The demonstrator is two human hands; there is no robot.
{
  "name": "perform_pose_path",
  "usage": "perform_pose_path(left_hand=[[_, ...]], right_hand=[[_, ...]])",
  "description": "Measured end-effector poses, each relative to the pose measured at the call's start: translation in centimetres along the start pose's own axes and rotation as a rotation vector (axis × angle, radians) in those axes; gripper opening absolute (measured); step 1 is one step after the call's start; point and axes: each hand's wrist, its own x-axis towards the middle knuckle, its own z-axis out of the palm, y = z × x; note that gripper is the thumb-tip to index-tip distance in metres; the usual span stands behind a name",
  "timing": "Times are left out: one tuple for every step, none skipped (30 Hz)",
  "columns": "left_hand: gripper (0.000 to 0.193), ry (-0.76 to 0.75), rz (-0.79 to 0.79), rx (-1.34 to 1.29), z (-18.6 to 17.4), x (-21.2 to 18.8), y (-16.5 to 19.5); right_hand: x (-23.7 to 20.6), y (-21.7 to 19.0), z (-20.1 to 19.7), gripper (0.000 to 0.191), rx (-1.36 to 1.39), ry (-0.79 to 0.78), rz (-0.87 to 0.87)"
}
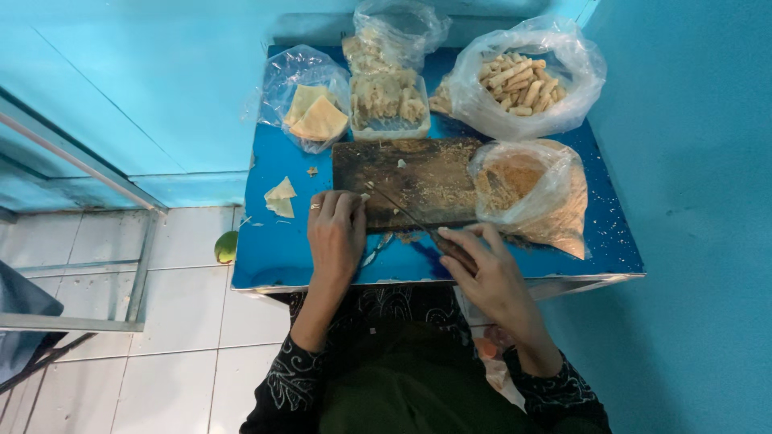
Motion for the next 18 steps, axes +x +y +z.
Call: perform_pose_path(left_hand=[[0.013,0.006,0.003,0.001,-0.1,0.0,-0.1],[0.014,0.012,0.006,0.002,-0.1,-0.1,-0.2],[0.015,0.017,0.009,0.002,-0.2,-0.1,-0.3],[0.015,0.007,0.009,0.004,-0.3,-0.1,-0.4],[0.016,-0.004,0.008,0.006,-0.4,-0.1,-0.4],[0.016,-0.016,0.008,0.006,-0.4,-0.2,-0.5],[0.016,-0.01,0.013,0.003,-0.4,-0.2,-0.6],[0.016,-0.004,0.018,0.0,-0.4,-0.2,-0.7],[0.016,0.002,0.024,-0.004,-0.4,-0.2,-0.8],[0.015,-0.003,0.026,0.003,-0.3,-0.1,-0.9],[0.015,-0.007,0.027,0.011,-0.3,-0.1,-1.0],[0.014,-0.011,0.029,0.019,-0.3,-0.1,-1.1],[0.014,-0.011,0.032,0.021,-0.3,-0.1,-1.1],[0.014,-0.011,0.035,0.023,-0.3,-0.1,-1.2],[0.014,-0.011,0.038,0.025,-0.3,-0.1,-1.3],[0.014,-0.012,0.038,0.024,-0.3,-0.1,-1.3],[0.014,-0.012,0.036,0.023,-0.3,-0.1,-1.3],[0.013,-0.013,0.035,0.023,-0.3,-0.1,-1.3]], right_hand=[[0.1,-0.2,0.1,0.039,0.004,0.013,-0.016],[0.1,-0.4,0.1,0.039,0.008,0.027,-0.032],[0.2,-0.5,0.2,0.037,0.005,0.025,-0.02],[0.2,-0.7,0.3,0.035,0.001,0.023,-0.007],[0.2,-0.8,0.4,0.033,-0.004,0.021,0.006],[0.1,-0.9,0.5,0.033,0.0,0.032,-0.002],[0.0,-1.0,0.6,0.032,0.003,0.044,-0.009],[-0.1,-1.1,0.7,0.032,0.006,0.057,-0.017],[-0.1,-1.1,0.9,0.032,0.012,0.057,0.0],[0.0,-1.1,1.0,0.032,0.017,0.057,0.017],[0.0,-1.2,1.1,0.032,0.022,0.057,0.033],[0.0,-1.2,1.3,0.032,0.008,0.058,0.015],[0.1,-1.2,1.5,0.032,-0.006,0.06,-0.003],[0.1,-1.2,1.6,0.032,-0.02,0.061,-0.02],[0.1,-1.2,1.7,0.032,-0.029,0.06,-0.033],[0.1,-1.2,1.8,0.032,-0.038,0.059,-0.046],[0.1,-1.1,1.9,0.032,-0.047,0.058,-0.058],[0.1,-1.1,2.0,0.035,-0.054,0.037,-0.055]])
